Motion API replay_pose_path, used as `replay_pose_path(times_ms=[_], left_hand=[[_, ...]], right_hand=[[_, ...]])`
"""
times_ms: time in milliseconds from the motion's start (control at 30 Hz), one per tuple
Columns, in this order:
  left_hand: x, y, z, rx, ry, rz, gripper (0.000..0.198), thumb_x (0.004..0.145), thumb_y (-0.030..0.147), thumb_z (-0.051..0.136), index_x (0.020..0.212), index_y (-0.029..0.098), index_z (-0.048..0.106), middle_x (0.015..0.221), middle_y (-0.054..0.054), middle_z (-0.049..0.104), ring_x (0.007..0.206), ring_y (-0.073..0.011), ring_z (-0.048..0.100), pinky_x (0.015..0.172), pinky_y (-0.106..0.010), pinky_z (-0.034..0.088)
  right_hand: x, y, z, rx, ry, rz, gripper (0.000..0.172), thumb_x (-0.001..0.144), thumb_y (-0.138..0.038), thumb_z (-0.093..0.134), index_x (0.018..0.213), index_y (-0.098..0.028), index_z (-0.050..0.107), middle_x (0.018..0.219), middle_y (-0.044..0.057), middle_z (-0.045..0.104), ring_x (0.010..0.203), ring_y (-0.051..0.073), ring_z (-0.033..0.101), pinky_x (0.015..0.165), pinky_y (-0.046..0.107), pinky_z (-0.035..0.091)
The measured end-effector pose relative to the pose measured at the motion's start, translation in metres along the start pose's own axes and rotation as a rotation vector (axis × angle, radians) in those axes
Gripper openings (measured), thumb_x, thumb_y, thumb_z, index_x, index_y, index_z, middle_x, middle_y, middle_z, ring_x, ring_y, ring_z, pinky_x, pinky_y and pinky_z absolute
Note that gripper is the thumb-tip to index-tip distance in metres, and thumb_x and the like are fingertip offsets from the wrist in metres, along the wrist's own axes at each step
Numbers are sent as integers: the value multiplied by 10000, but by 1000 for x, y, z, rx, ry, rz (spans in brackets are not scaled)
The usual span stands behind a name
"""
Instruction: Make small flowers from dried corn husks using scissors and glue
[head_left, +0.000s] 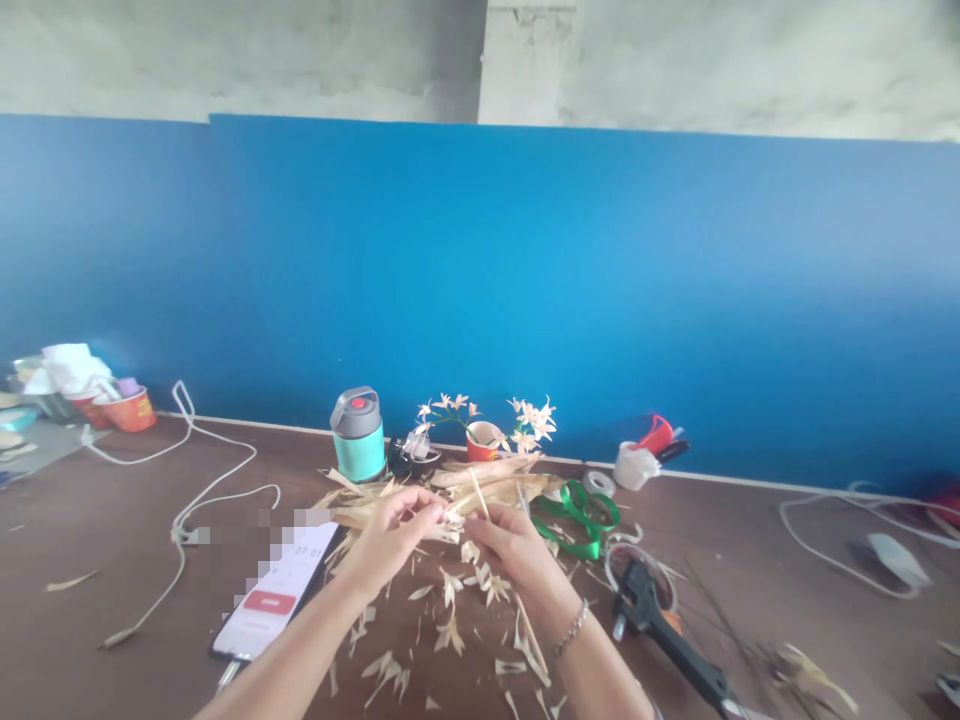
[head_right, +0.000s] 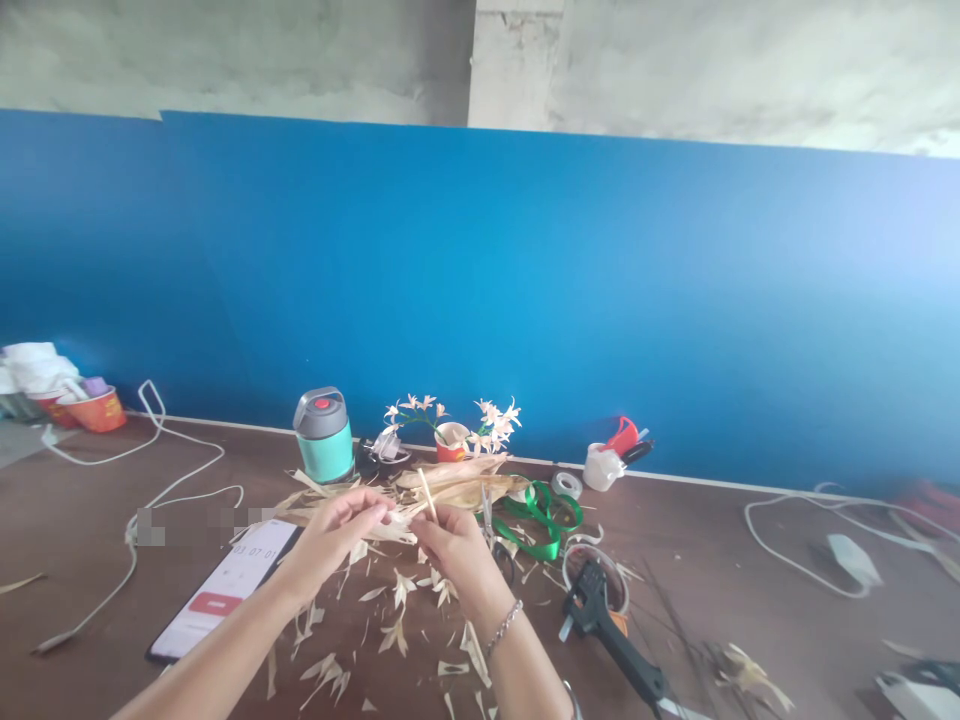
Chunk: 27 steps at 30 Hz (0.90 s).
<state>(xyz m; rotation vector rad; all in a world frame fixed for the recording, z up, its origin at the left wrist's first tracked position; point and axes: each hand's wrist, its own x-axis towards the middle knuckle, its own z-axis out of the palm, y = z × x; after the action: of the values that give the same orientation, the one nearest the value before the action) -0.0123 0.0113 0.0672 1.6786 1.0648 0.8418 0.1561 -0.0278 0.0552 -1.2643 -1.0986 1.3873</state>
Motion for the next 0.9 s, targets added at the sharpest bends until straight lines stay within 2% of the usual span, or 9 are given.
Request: replay_pose_path(times_ms=[100,233,433,767,900], left_hand=[[0,2,-1,65,-14,18,283,777,428,499,755,179,631,704,-10,609,533,-118,483,479,-219,346],[-1,4,-1,96,-67,-14,205,739,366,533,721,175,607,660,12,583,464,-85,413,462,-216,314],[0,2,0,119,-151,-60,127,707,275,537,743,174,606,656,24,567,535,-103,454,517,-221,333],[0,2,-1,113,-209,-90,230,752,379,526,794,178,631,708,0,590,589,-129,485,544,-237,329],[1,1,-1,98,-165,-84,244,751,397,535,784,179,637,706,-3,612,595,-142,505,560,-248,338]], right_hand=[[1,0,-3,-92,8,-19,209,718,-333,596,620,-168,512,459,-77,366,410,46,226,406,216,134],[3,1,-6,-212,20,-72,209,714,-302,578,582,-172,482,483,-68,364,435,55,265,418,211,185],[4,3,-8,-284,60,-97,208,729,-288,532,578,-179,441,500,-67,332,441,60,284,419,201,236],[3,3,-7,-271,56,-139,221,731,-329,572,607,-175,473,509,-64,351,450,63,295,413,201,233],[1,2,-8,-249,62,-163,297,779,-428,547,636,-168,531,505,-55,371,451,69,310,427,210,251]])
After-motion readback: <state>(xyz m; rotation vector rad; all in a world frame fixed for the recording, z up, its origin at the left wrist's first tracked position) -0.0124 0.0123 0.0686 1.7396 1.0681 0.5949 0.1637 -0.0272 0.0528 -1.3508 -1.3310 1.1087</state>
